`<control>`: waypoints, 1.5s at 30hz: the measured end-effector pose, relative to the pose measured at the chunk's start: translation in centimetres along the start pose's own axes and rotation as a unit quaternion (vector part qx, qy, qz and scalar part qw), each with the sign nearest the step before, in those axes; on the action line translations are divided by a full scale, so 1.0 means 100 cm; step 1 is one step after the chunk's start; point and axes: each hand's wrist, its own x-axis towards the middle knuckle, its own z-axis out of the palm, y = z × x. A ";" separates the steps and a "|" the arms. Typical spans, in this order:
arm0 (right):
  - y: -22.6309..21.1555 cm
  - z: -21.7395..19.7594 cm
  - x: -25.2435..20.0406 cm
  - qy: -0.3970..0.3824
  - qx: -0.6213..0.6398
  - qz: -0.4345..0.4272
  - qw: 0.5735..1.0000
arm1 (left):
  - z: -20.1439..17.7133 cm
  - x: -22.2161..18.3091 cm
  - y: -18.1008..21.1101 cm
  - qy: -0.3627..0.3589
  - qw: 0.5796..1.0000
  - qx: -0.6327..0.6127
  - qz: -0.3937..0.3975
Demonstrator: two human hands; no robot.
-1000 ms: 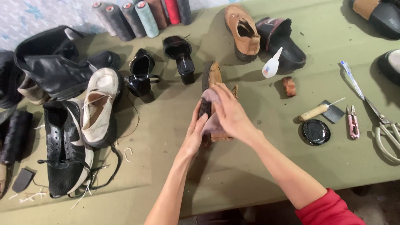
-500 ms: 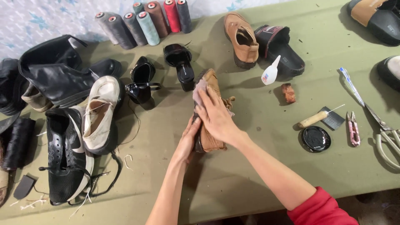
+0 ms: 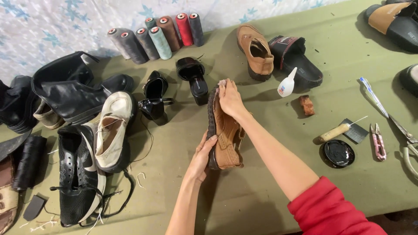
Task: Cleaning a brown leather shoe with a cloth and applying glue to the sole for repair.
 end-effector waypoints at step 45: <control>-0.027 -0.021 -0.099 0.300 0.166 -0.218 0.914 | -0.011 0.003 -0.013 -0.140 0.869 -0.444 -0.167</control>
